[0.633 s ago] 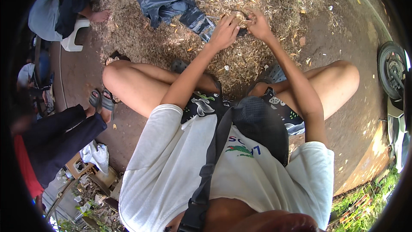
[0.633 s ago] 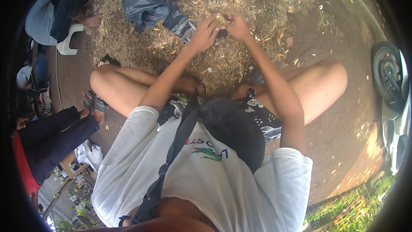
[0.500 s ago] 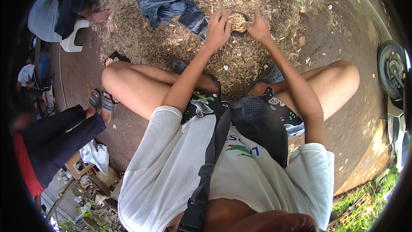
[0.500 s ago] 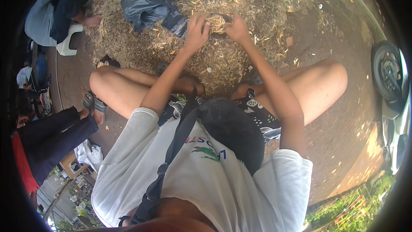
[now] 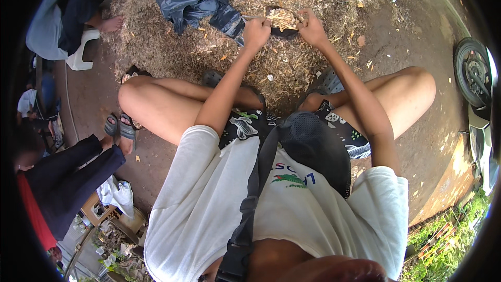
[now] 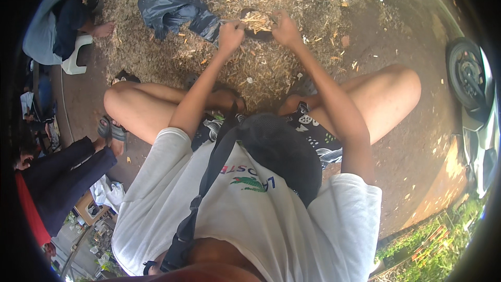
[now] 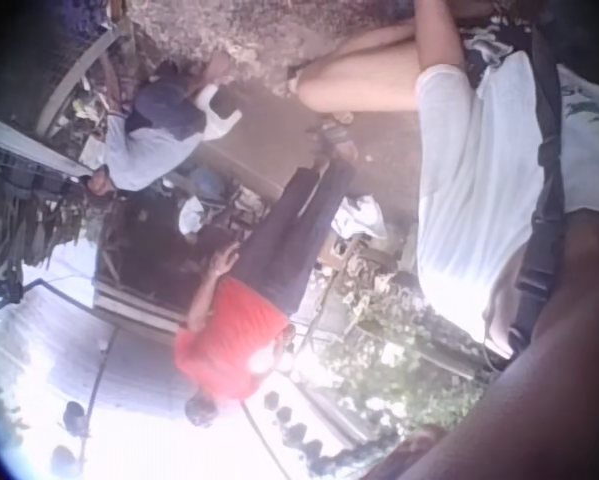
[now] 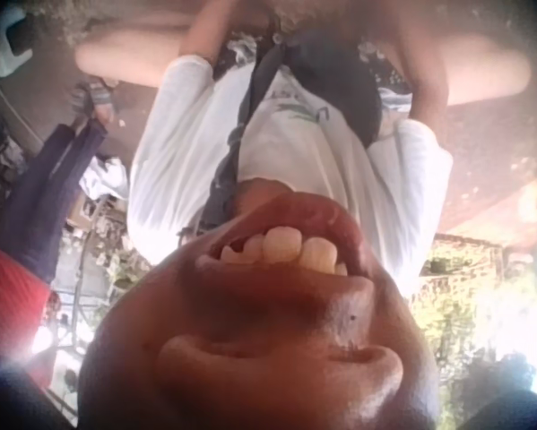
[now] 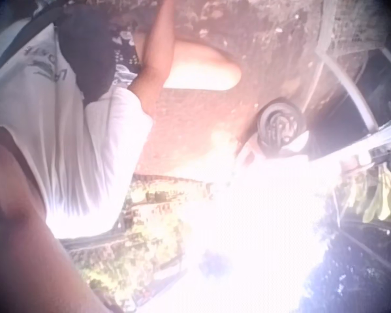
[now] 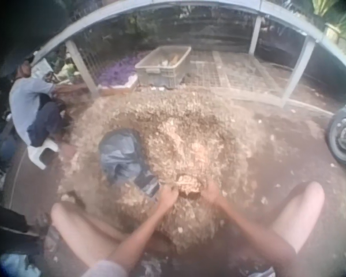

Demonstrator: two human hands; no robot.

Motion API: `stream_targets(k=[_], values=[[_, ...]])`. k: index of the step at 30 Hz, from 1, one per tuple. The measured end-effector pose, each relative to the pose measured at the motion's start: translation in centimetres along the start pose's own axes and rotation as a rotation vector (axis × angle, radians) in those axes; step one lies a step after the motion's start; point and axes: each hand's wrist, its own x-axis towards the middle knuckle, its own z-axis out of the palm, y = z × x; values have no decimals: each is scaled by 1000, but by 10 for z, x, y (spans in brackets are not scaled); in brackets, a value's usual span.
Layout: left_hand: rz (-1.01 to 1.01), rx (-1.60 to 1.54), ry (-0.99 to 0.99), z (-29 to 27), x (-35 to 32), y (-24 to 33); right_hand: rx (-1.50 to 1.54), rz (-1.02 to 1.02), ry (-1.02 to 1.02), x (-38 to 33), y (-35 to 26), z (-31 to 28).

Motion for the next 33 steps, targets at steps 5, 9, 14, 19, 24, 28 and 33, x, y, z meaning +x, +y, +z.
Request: stream_targets(k=[5,9,14,19,24,28,33], values=[[54,5,-12,2,-8,4,82,116,-60,-2,-12,-15],[37,-69,-25,9,-10,3,47,-67,-28,-14,-24,-9],[-152,-226,-138,11,-11,-4,-231,-404,-34,-19,-24,9],[-47,-194,-182,6,-16,-3,-284,-524,171,0,-10,10],[-41,148,-430,-44,-4,6,-435,-543,9,-4,-6,11],[-271,382,-630,-135,17,-19,-264,-543,-3,-6,-15,2],[-672,600,-132,-234,34,-108,-253,-324,44,-4,-10,-8]])
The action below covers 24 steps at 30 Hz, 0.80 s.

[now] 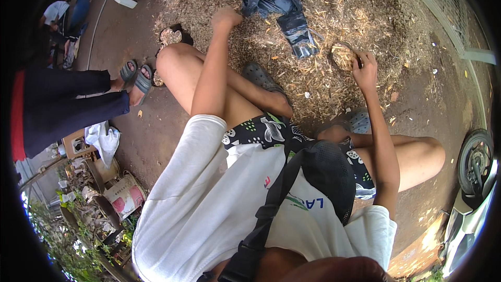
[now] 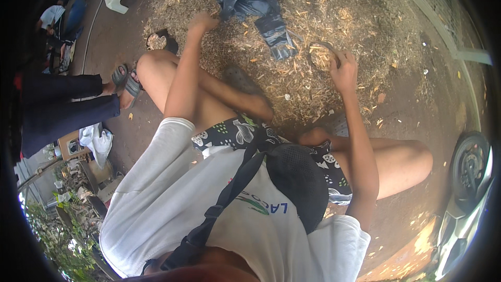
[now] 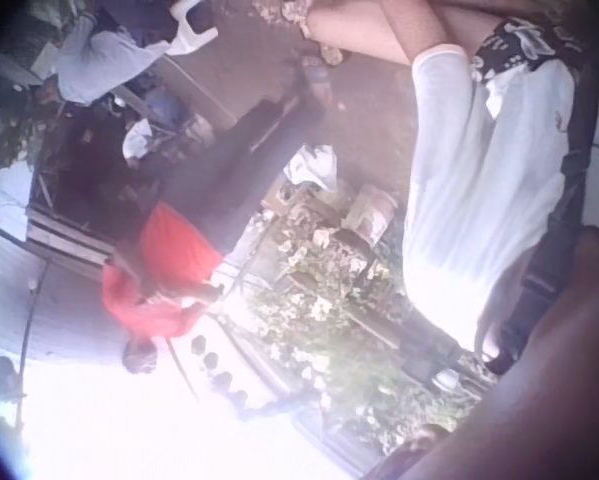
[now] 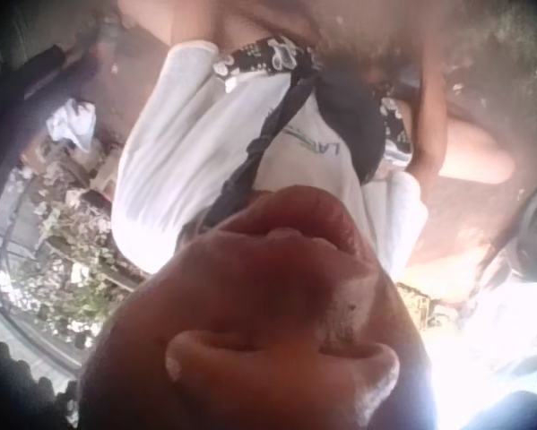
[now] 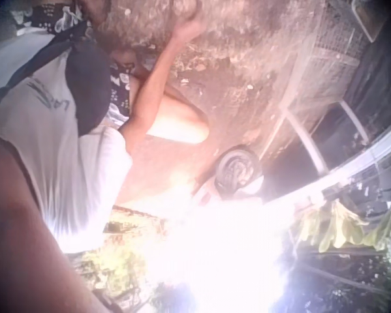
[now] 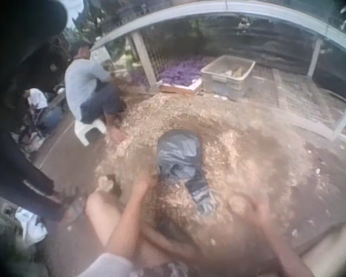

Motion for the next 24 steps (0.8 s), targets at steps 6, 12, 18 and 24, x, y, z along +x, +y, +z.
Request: stream_targets(k=[6,12,18,24], values=[[-60,-449,127,72,43,-11,93,183,-11,-21,8,10],[63,-450,487,108,31,-7,-90,-154,19,-21,-6,7],[105,-542,590,107,34,-12,-421,-24,-149,-11,-16,9],[-186,-806,541,92,20,-3,-352,79,-239,3,-14,11]])
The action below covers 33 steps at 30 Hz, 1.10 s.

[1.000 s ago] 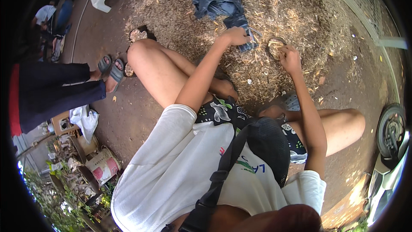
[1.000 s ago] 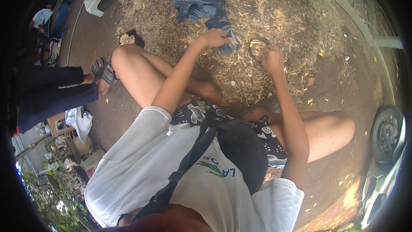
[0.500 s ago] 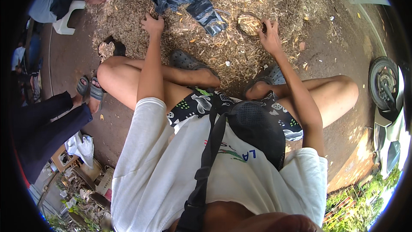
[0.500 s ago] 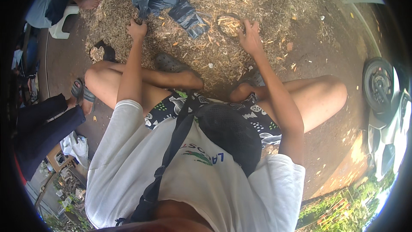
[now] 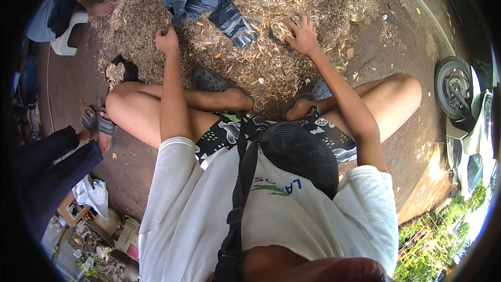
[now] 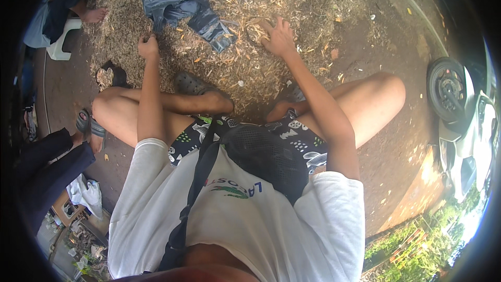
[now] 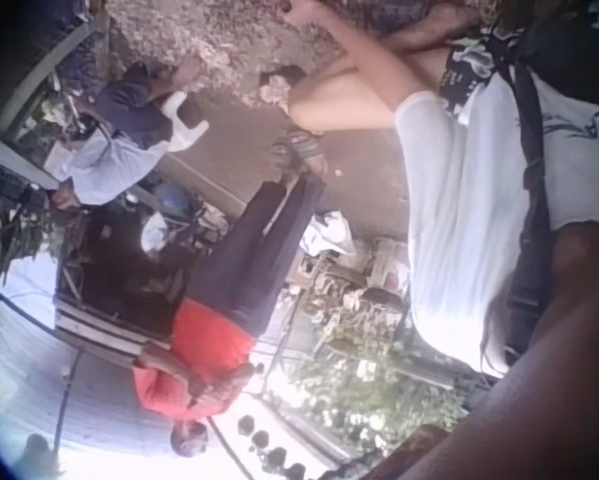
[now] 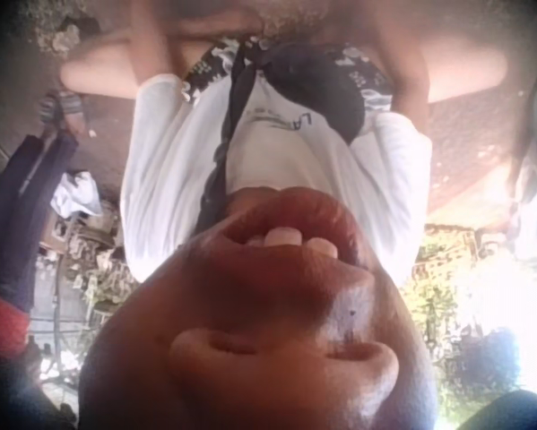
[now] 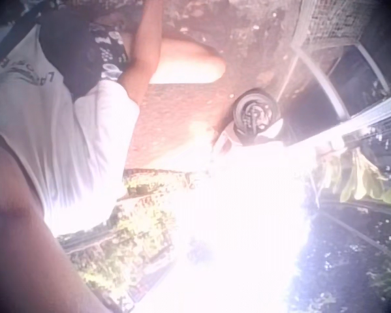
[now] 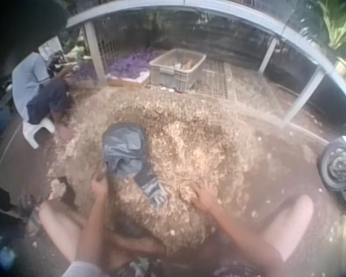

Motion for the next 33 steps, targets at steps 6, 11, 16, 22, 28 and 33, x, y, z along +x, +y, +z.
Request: stream_targets(k=[6,11,16,22,28,33], values=[[-500,-909,-168,-29,-12,24,382,-33,235,2,11,-1],[-480,-952,-563,-26,-62,50,598,377,97,4,24,5],[-552,-941,-1189,18,-144,97,518,294,124,9,35,16],[-261,-573,-1259,56,-218,149,668,253,203,25,30,24],[953,-133,-949,52,-218,120,657,242,179,20,22,9],[1329,-31,-803,52,-213,88,713,232,157,11,16,2]])
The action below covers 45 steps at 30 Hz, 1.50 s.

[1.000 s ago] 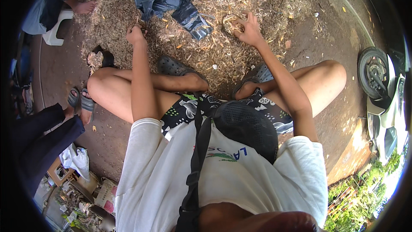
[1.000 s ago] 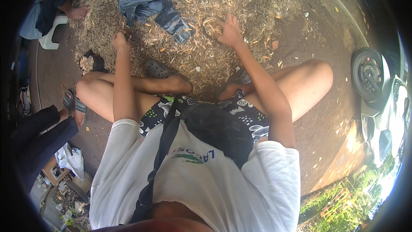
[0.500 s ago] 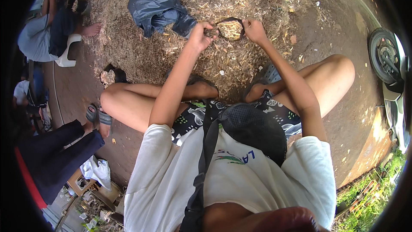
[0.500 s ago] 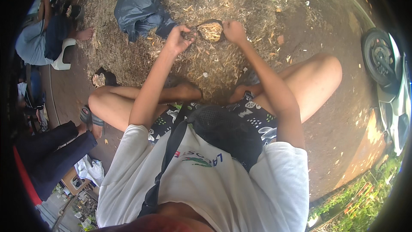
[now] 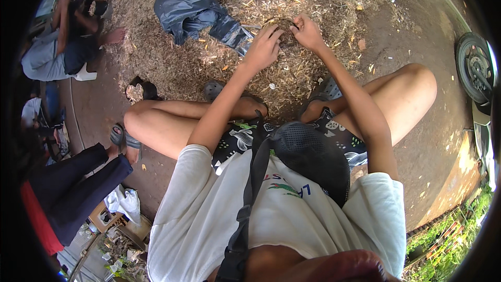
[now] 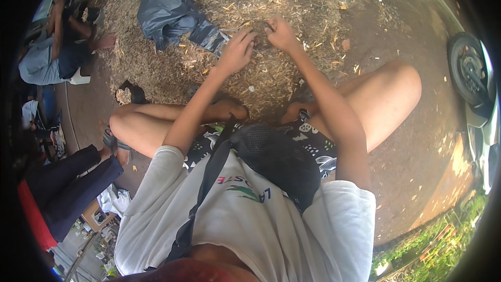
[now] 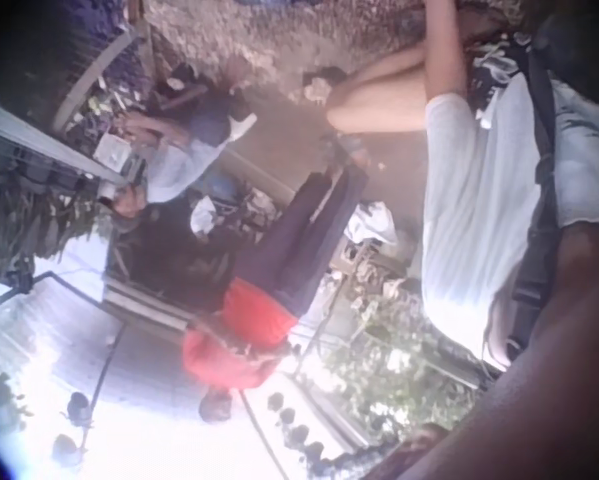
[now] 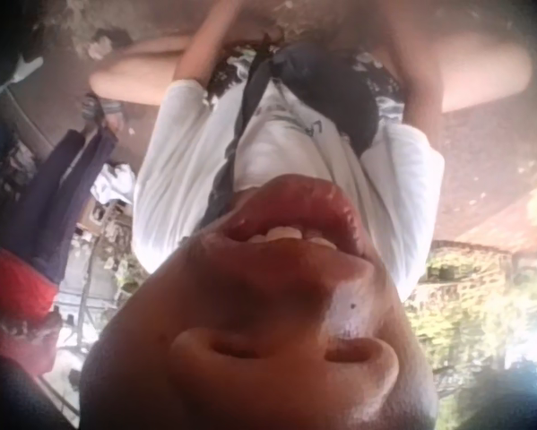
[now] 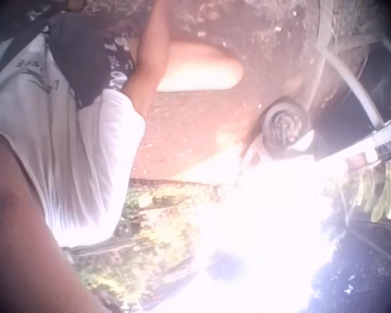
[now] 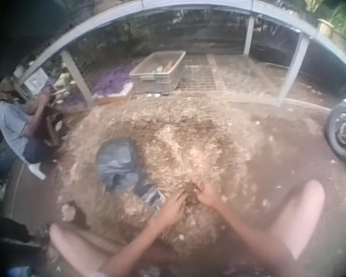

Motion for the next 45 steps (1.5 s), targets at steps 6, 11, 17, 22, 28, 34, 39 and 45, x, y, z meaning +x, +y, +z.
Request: stream_targets(k=[6,11,17,22,28,34,39,45], values=[[17,301,-60,9,-3,9,-111,-15,85,-3,15,6],[39,358,-205,10,1,9,-59,109,-76,-4,21,-2],[136,379,-167,15,4,5,-24,275,-258,-3,24,-7],[-538,129,267,10,12,-3,-24,88,-106,-3,31,-1],[-773,-199,96,3,37,-21,82,104,-156,4,22,-9],[-726,-95,113,-4,40,-13,181,146,-173,10,25,-20],[-534,-35,105,-8,35,-4,95,202,-224,10,40,-7],[-18,227,-36,27,12,11,110,241,-221,14,35,-4]])
